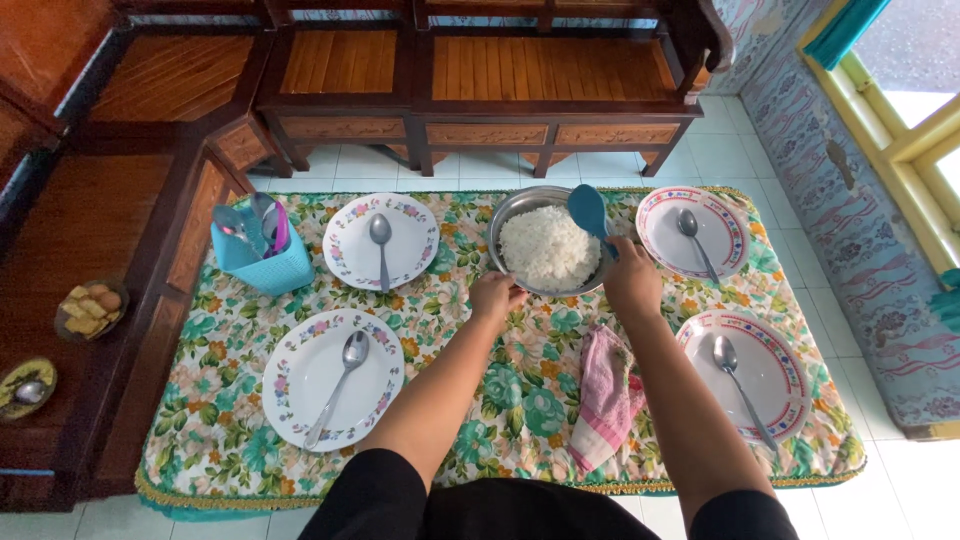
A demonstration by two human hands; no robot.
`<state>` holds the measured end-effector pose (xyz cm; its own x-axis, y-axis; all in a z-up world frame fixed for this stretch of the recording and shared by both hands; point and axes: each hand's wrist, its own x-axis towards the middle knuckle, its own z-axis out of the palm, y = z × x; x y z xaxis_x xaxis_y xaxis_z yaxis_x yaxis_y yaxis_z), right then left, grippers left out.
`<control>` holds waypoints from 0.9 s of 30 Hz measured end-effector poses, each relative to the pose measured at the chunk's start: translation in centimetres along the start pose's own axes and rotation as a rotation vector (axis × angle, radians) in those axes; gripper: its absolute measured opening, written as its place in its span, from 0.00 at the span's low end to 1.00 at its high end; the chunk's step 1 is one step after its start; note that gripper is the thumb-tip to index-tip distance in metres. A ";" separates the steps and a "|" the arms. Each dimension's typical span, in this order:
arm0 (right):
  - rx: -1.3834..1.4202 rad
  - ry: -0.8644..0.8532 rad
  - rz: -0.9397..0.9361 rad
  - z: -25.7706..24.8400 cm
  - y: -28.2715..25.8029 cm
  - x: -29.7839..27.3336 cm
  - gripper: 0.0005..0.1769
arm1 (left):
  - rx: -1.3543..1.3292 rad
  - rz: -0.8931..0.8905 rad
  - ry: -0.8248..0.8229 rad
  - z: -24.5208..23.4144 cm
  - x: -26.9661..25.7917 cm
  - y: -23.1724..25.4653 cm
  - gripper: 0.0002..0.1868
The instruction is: The person is setting the table with plates, cutlery, and bowls of food including rice and curry.
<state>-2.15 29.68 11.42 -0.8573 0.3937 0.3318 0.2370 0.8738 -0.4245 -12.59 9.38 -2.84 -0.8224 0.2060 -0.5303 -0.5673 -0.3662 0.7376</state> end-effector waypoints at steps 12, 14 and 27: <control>0.190 -0.021 -0.143 2.9 -5.7 -1.7 0.14 | 0.658 0.480 0.005 -4.9 -3.0 1.6 0.21; 0.253 -0.158 0.025 1.6 -5.3 -0.3 0.16 | 0.718 0.534 -0.012 -5.0 -4.0 1.6 0.27; 0.335 -0.192 0.208 2.0 -3.6 2.8 0.19 | 1.122 0.546 -0.141 -4.9 -4.7 2.9 0.56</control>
<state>-6.25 27.09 12.20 -0.8837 0.4640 0.0611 0.2795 0.6280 -0.7263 -10.15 2.87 -0.22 -0.9192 0.3912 -0.0458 0.1815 0.5240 0.8322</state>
